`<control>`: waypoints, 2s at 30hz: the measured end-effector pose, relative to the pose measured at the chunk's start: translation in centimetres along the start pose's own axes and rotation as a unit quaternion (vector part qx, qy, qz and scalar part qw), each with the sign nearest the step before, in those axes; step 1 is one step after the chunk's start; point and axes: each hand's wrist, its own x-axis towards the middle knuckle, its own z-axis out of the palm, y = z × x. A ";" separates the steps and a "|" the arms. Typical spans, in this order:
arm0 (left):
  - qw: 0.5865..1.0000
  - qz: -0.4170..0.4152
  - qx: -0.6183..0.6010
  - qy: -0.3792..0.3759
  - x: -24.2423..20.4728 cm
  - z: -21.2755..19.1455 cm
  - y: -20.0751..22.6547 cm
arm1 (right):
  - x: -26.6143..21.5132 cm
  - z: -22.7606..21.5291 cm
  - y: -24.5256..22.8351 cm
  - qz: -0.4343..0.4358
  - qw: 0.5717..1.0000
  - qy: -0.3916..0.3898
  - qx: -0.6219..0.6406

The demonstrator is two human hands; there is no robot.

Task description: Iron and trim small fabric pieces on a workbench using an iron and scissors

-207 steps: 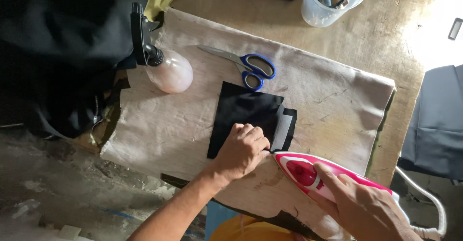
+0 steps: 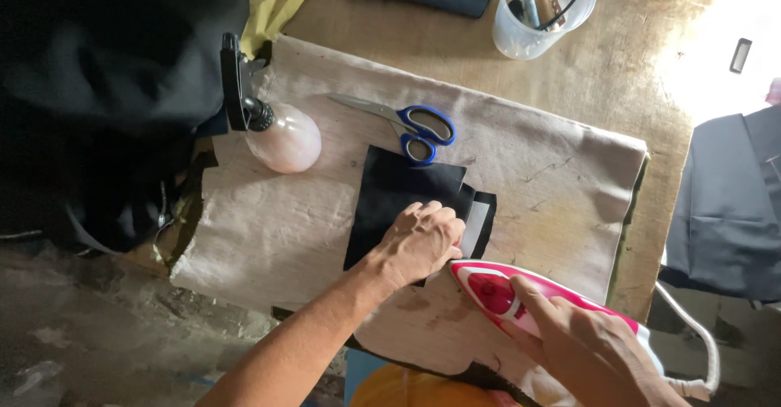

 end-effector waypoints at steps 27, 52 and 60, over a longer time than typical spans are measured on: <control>0.994 -0.022 -0.042 -0.099 -1.1 -1.5 -1.4 | -0.4 2.0 0.8 -0.004 0.999 -0.038 -0.025; 0.996 -0.018 0.084 0.022 -8.6 -0.7 -3.6 | 2.6 -0.4 -2.6 0.015 0.999 -0.042 0.008; 0.993 -0.006 0.110 0.042 -8.8 -0.5 -4.6 | 3.2 0.4 -3.1 0.023 1.000 -0.007 -0.011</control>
